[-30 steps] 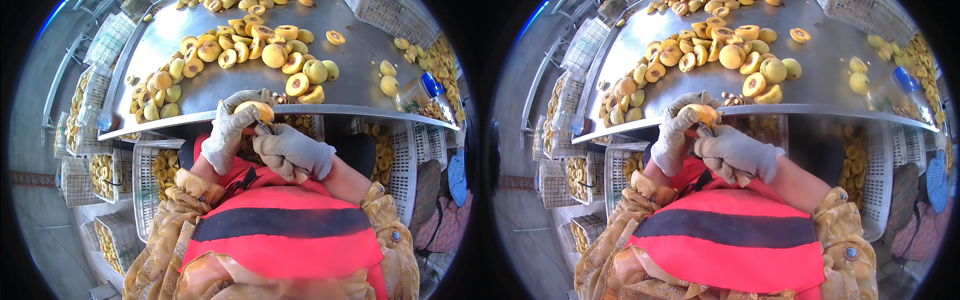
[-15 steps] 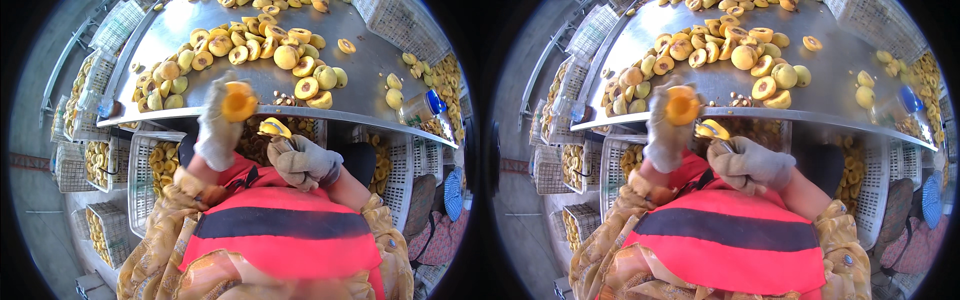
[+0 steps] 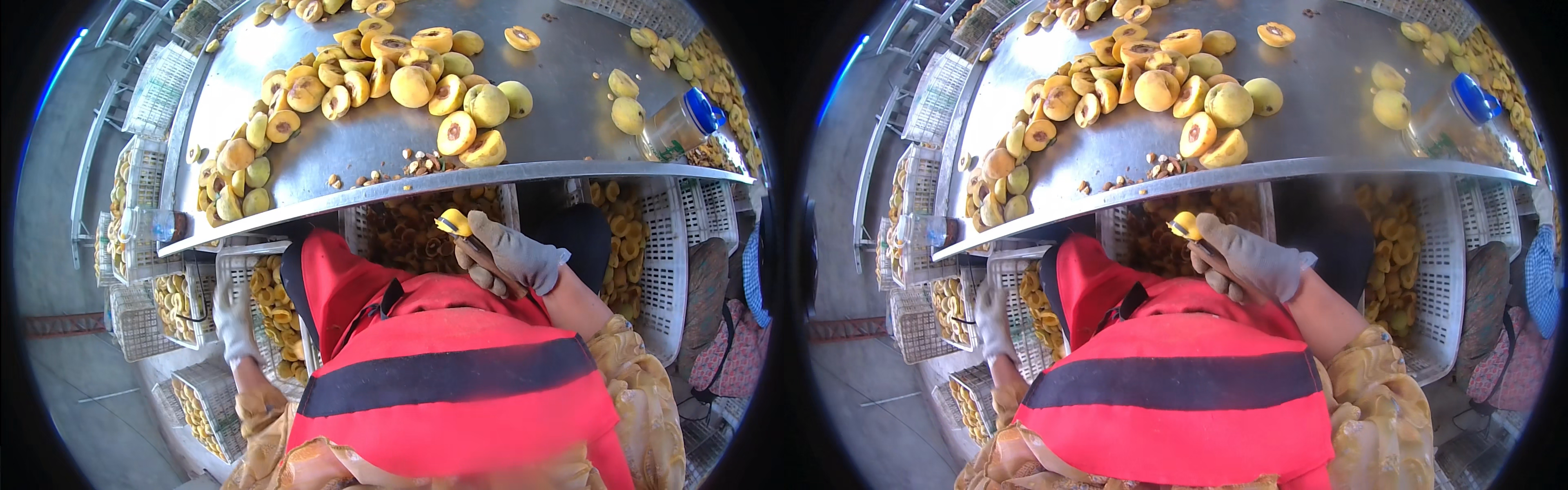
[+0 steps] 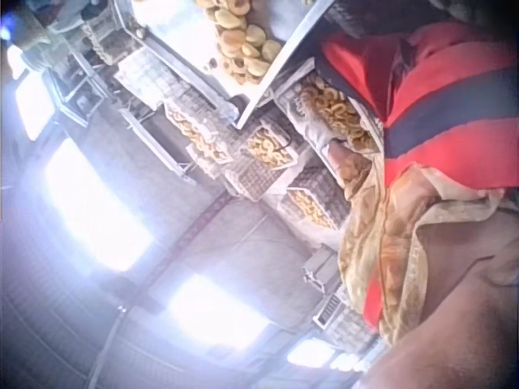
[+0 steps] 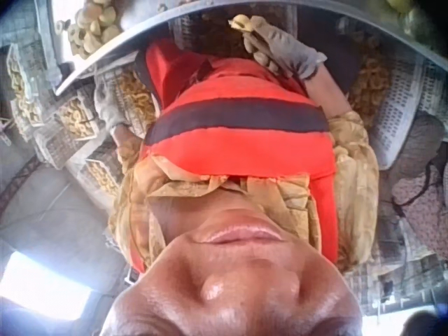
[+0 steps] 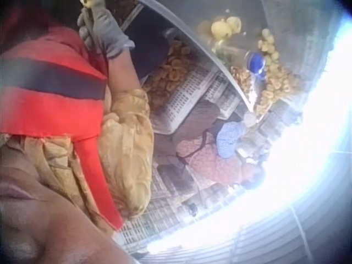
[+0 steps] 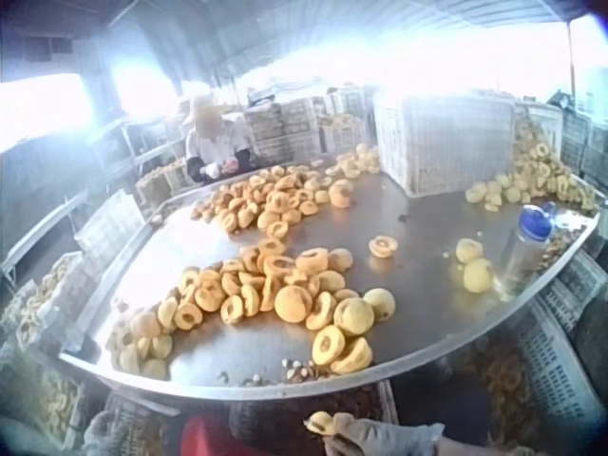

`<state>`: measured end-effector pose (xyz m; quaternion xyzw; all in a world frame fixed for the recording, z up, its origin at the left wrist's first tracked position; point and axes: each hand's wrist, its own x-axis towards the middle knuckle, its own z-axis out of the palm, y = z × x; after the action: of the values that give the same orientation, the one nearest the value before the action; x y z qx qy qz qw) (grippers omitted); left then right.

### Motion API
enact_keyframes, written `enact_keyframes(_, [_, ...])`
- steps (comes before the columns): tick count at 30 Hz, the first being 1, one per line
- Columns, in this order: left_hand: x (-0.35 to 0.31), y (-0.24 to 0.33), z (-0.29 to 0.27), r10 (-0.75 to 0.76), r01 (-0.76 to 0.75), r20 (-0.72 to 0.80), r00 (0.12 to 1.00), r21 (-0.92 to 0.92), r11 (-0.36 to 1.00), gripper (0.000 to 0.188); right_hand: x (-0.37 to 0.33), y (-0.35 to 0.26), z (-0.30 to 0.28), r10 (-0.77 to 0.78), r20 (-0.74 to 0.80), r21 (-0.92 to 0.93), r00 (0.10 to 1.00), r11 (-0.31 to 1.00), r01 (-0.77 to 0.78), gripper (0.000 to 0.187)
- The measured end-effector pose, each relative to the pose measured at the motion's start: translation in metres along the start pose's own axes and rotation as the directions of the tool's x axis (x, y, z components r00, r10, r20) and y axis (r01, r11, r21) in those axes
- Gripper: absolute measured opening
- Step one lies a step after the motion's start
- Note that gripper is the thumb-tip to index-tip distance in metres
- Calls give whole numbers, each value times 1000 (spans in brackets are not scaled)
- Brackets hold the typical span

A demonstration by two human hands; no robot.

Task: The person sits at a metal table and uses a small knife to cut open yellow apricots, remove the pits, and place the halved fruit on the table. They handle the apricots one by one, separating the flesh from the stone.

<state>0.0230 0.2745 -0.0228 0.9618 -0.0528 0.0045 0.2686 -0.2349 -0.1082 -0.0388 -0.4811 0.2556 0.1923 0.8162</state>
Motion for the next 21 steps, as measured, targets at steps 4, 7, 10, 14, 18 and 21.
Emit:
enact_keyframes(4, [-5,187,50,405,-113,240,882,-727,677,55,-1,-5,5,-55,-31,-152,998,987,50,59])
enact_keyframes(7, [-23,276,99,793,-627,351,497,-487,608,64,-4,-3,10,-122,-118,-183,985,978,100,51])
enact_keyframes(10, [-10,292,179,939,-837,268,213,-446,317,62,-15,-8,16,-127,-41,-114,991,986,122,36])
enact_keyframes(14, [-6,299,186,790,-666,545,282,-481,570,46,-5,16,2,-281,-156,-262,947,936,235,26])
enact_keyframes(18, [6,275,176,691,-444,415,592,-548,709,34,-9,4,4,-209,-233,-246,950,957,150,31])
enact_keyframes(21, [2,244,126,585,240,425,691,-898,369,37,0,3,7,-176,-216,-272,960,955,114,37])
